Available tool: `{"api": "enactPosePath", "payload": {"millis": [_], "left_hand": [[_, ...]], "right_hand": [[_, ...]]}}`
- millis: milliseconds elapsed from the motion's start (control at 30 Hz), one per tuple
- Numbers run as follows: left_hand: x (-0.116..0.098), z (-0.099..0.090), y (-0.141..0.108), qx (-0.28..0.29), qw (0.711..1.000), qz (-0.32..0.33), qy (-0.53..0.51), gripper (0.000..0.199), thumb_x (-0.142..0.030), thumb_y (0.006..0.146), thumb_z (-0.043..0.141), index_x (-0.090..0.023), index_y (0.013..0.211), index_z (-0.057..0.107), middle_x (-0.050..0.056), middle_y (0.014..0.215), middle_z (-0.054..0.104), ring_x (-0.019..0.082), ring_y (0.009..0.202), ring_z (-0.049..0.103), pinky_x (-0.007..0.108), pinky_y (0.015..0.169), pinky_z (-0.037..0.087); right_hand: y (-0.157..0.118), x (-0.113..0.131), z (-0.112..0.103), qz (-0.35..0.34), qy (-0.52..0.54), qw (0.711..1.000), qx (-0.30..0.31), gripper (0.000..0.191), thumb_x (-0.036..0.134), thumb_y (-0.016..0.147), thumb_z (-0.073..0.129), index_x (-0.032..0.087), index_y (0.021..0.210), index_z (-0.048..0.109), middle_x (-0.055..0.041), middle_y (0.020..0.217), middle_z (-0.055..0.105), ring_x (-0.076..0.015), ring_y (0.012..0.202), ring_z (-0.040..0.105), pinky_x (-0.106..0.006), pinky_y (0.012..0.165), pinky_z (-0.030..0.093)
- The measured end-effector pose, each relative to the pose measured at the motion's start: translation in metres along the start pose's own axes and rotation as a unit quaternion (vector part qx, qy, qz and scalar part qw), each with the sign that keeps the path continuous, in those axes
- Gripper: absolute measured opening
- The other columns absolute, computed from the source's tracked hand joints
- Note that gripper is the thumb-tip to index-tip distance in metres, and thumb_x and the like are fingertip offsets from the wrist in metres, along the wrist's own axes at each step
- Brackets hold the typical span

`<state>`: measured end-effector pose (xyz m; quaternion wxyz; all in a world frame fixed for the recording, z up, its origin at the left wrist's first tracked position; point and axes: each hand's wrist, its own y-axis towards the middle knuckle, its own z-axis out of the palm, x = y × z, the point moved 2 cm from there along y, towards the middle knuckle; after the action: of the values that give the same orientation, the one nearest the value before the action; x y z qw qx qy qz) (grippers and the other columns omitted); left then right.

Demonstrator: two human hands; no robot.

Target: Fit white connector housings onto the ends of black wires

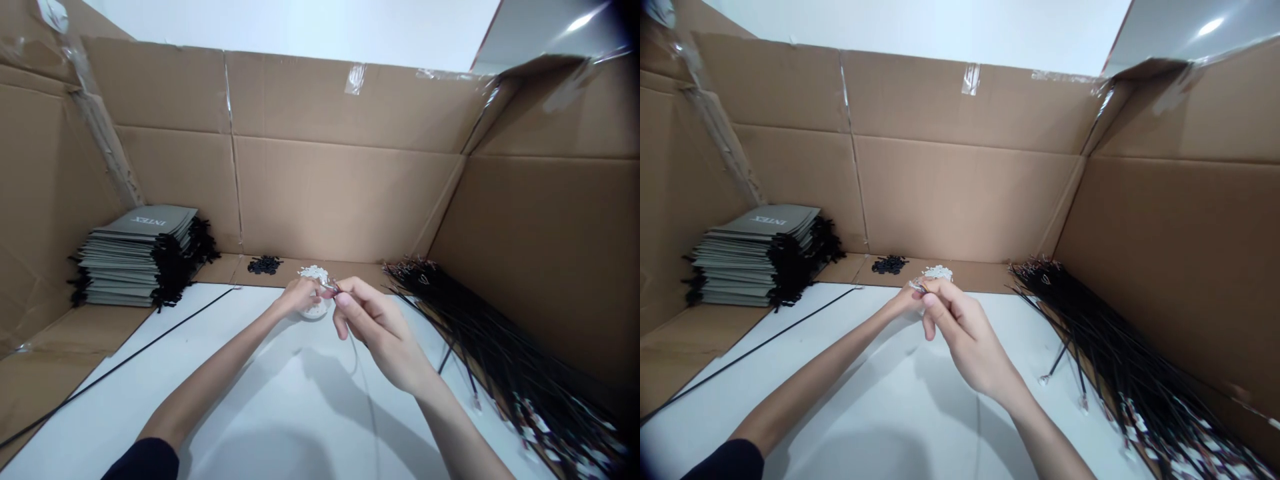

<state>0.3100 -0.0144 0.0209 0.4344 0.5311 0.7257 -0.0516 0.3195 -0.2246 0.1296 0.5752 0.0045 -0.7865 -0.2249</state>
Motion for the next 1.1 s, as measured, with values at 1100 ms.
{"api": "enactPosePath", "payload": {"millis": [1100], "left_hand": [[-0.104, -0.113, -0.091, -0.091, 0.983, 0.08, -0.14, 0.019, -0.029, 0.074, 0.085, -0.02, 0.078, 0.069, 0.004, 0.103, 0.065, 0.018, 0.096, 0.063, 0.03, 0.088, 0.054]], "right_hand": [[0.009, -0.037, 0.017, 0.194, 0.31, 0.923, 0.118, 0.03, 0.032, 0.092, 0.059, 0.012, 0.071, 0.066, 0.0049, 0.046, 0.047, -0.0027, 0.038, 0.02, -0.021, 0.039, 0.01]]}}
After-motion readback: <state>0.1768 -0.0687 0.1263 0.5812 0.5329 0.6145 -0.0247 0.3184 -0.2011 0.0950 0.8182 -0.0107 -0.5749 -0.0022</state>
